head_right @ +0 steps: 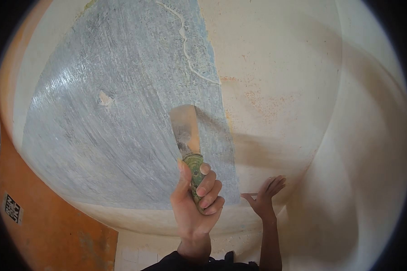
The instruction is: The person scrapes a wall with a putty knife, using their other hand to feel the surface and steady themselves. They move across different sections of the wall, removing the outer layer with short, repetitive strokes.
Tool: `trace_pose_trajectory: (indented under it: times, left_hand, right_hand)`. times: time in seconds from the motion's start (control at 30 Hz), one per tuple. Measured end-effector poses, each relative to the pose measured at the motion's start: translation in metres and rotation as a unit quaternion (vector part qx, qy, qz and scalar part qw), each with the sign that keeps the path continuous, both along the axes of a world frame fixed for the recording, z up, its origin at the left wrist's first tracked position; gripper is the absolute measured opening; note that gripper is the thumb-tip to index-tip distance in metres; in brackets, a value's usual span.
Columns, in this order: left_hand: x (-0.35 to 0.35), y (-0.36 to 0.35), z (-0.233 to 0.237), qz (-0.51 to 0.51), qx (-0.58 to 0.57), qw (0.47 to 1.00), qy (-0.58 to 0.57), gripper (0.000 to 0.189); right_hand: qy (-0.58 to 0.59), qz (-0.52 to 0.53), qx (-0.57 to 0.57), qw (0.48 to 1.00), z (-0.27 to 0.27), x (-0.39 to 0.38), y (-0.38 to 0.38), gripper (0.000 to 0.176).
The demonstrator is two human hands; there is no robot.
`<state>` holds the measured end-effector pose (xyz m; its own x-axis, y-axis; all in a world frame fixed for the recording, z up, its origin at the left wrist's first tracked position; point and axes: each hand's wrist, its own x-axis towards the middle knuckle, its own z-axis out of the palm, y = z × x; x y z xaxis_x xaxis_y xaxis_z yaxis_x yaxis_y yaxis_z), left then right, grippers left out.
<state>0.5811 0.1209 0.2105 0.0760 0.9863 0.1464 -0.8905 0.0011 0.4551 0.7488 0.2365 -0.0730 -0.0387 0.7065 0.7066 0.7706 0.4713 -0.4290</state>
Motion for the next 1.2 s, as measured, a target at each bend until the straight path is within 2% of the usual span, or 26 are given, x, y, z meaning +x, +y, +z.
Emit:
trace_pose_trajectory:
  times: [0.1, 0.23, 0.3, 0.63, 0.73, 0.8, 0.83, 0.93, 1.07, 1.2]
  left_hand:
    - [0.005, 0.003, -0.004, 0.043, -0.006, 0.999, 0.032, 0.044]
    - [0.007, 0.002, -0.004, 0.046, 0.003, 0.998, 0.042, 0.044]
    - [0.013, 0.004, 0.001, 0.068, 0.003, 0.997, 0.046, 0.045]
    - [0.015, 0.004, -0.005, 0.073, 0.006, 0.997, 0.027, 0.044]
    - [-0.002, 0.006, -0.010, 0.044, 0.005, 0.999, 0.021, 0.047]
    - [-0.015, 0.011, -0.002, -0.073, 0.074, 0.993, -0.055, 0.052]
    - [-0.019, 0.013, 0.003, -0.068, 0.076, 0.993, -0.056, 0.052]
    - [-0.025, 0.025, 0.018, -0.141, 0.172, 0.969, -0.106, 0.055]
    - [-0.021, 0.028, 0.025, -0.173, 0.184, 0.958, -0.135, 0.052]
    - [-0.022, 0.025, 0.039, -0.144, 0.178, 0.965, -0.128, 0.049]
  right_hand:
    - [-0.007, -0.001, -0.003, 1.000, 0.002, 0.001, -0.001, 0.130]
    - [0.013, 0.002, -0.024, 1.000, 0.001, -0.001, -0.001, 0.130]
    - [-0.009, 0.001, -0.001, 1.000, 0.003, 0.000, -0.002, 0.130]
    - [-0.008, 0.004, -0.005, 1.000, -0.001, 0.003, 0.000, 0.130]
    - [-0.002, 0.015, -0.007, 1.000, -0.005, 0.002, 0.005, 0.131]
    - [-0.004, 0.008, -0.023, 1.000, -0.005, 0.002, 0.003, 0.131]
    - [-0.006, 0.013, -0.021, 1.000, -0.006, 0.003, 0.003, 0.131]
    - [-0.019, -0.002, -0.006, 1.000, -0.007, 0.003, 0.005, 0.133]
    - [-0.011, 0.005, -0.032, 0.999, -0.008, 0.004, 0.004, 0.131]
    - [-0.008, 0.016, -0.031, 0.999, -0.008, 0.004, 0.005, 0.130]
